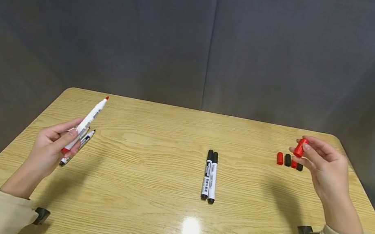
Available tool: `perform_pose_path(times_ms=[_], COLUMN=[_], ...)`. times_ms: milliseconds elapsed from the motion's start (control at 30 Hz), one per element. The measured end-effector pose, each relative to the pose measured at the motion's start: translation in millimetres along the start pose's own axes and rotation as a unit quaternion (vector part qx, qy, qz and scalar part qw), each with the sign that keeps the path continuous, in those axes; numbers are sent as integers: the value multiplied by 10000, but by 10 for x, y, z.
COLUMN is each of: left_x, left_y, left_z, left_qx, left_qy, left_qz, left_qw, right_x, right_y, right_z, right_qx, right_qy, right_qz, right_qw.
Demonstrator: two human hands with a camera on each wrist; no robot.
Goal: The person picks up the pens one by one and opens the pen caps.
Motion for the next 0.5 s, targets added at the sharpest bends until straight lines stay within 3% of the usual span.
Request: perform_pose_path(times_ms=[300, 500], left_x=[107, 104], left_y=[33, 88], left_z=[-358, -630], left_qx=[494, 832], left_qy=[-691, -1627], left_qz=[-26, -337], left_qw=[9964, 9826], right_x=[-2, -8], right_y=[28, 59], right_z=[-25, -57], right_qx=[-286, -366], right_qy=[-139, 168], right_qz=[127, 145], right_qw=[9994, 9991])
Point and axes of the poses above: each hand's wrist, its own y-axis away from the middle knuckle, its own z-axis out of the palm, x = y × z, the point moved 8 cm from there along -y, towards the middle knuckle, and after that the axes turned 5 degrees about -z, right-handed, at the moved point
